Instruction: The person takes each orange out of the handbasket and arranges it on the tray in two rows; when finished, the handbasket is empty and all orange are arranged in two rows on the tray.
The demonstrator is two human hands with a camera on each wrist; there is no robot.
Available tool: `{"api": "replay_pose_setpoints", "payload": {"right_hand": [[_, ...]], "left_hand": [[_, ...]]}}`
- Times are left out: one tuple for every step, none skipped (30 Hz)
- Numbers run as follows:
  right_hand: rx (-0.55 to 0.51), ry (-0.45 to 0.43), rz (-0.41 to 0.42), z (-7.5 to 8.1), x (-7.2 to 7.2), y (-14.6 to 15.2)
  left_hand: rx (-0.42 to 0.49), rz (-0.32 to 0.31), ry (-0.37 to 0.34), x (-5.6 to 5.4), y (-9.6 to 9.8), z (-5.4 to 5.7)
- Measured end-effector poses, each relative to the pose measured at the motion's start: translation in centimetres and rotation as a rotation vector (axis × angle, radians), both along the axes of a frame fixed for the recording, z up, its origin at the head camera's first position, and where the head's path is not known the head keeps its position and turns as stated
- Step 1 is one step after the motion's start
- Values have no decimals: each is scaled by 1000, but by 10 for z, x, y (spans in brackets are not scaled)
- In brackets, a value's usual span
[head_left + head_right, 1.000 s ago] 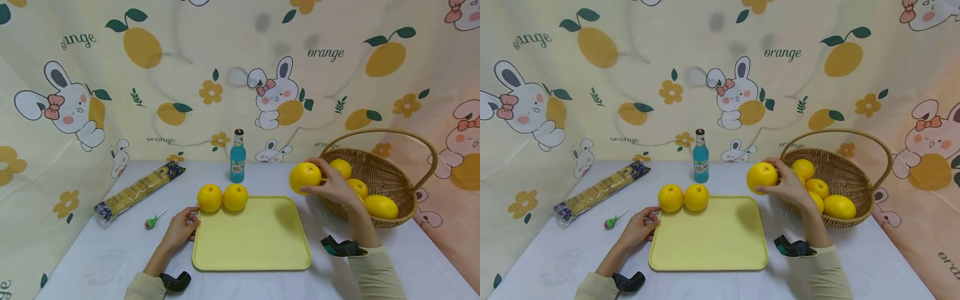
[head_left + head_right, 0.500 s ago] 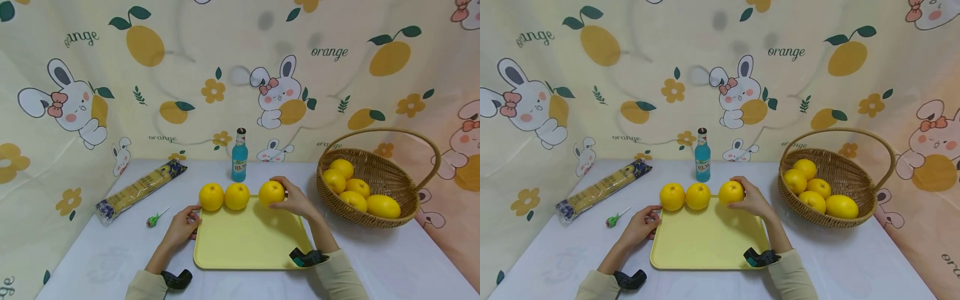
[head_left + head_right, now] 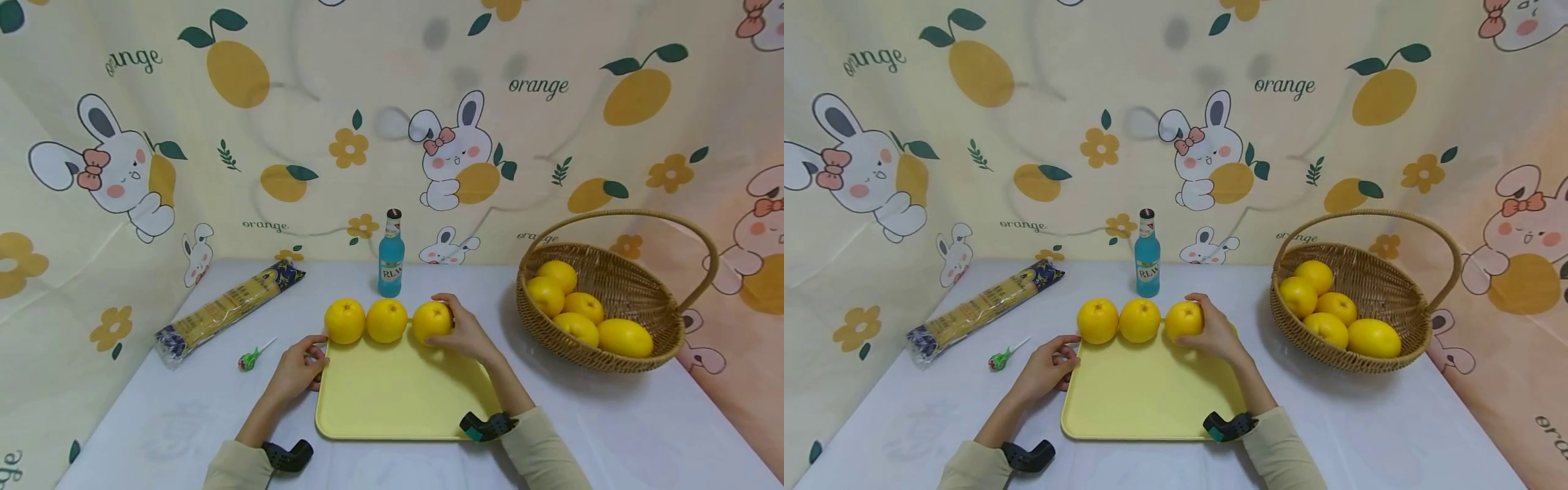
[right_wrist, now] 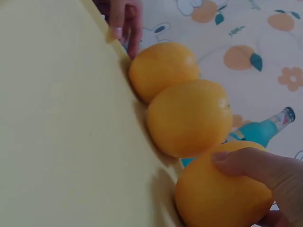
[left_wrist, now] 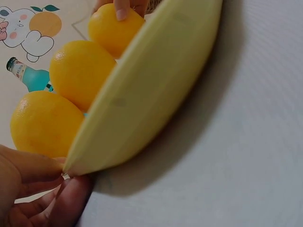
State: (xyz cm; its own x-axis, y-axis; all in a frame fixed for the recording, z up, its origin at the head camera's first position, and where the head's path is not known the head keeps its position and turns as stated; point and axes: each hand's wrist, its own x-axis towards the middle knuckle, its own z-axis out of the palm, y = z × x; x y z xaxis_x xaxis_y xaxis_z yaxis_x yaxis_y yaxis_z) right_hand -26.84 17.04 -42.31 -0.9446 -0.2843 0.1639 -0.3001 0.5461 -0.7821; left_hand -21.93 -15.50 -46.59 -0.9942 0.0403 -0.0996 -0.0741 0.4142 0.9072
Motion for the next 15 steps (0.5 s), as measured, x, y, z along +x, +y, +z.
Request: {"api": "replay_pose_setpoints", "payload": {"right_hand": [[4, 5, -4, -1, 0, -1], [5, 10, -10, -2, -1, -1], [6, 16, -17, -2, -1, -2], [6, 20, -21, -3, -1, -2], [7, 23, -23, -3, -1, -2], [5, 28, -24, -3, -1, -2], [5, 31, -25, -4, -1, -2], [6, 33, -22, -4, 0, -2], [9, 34, -15, -4, 0, -1], [18, 31, -7, -4, 0, 0], [27, 31, 5, -3, 1, 1], [41, 34, 18, -3, 1, 3], [52, 33, 32, -2, 1, 5], [63, 32, 49, -2, 1, 7], [71, 28, 65, -1, 1, 9]], "left_hand": [[4, 0, -1, 0, 0, 0], [9, 0, -1, 0, 0, 0], [12, 0, 0, 0, 0, 1], [13, -1, 2, 0, 0, 0], [14, -2, 3, 0, 0, 1], [16, -4, 6, 1, 0, 1], [17, -4, 8, 1, 0, 1], [18, -5, 9, 1, 0, 1], [17, -5, 11, 2, 0, 1], [19, -4, 9, 2, 0, 1], [21, -2, 6, 2, 0, 1], [21, -2, 6, 2, 0, 1], [18, -2, 6, 2, 0, 1], [15, 0, 4, 1, 0, 1], [12, 2, 2, 1, 1, 1]]}}
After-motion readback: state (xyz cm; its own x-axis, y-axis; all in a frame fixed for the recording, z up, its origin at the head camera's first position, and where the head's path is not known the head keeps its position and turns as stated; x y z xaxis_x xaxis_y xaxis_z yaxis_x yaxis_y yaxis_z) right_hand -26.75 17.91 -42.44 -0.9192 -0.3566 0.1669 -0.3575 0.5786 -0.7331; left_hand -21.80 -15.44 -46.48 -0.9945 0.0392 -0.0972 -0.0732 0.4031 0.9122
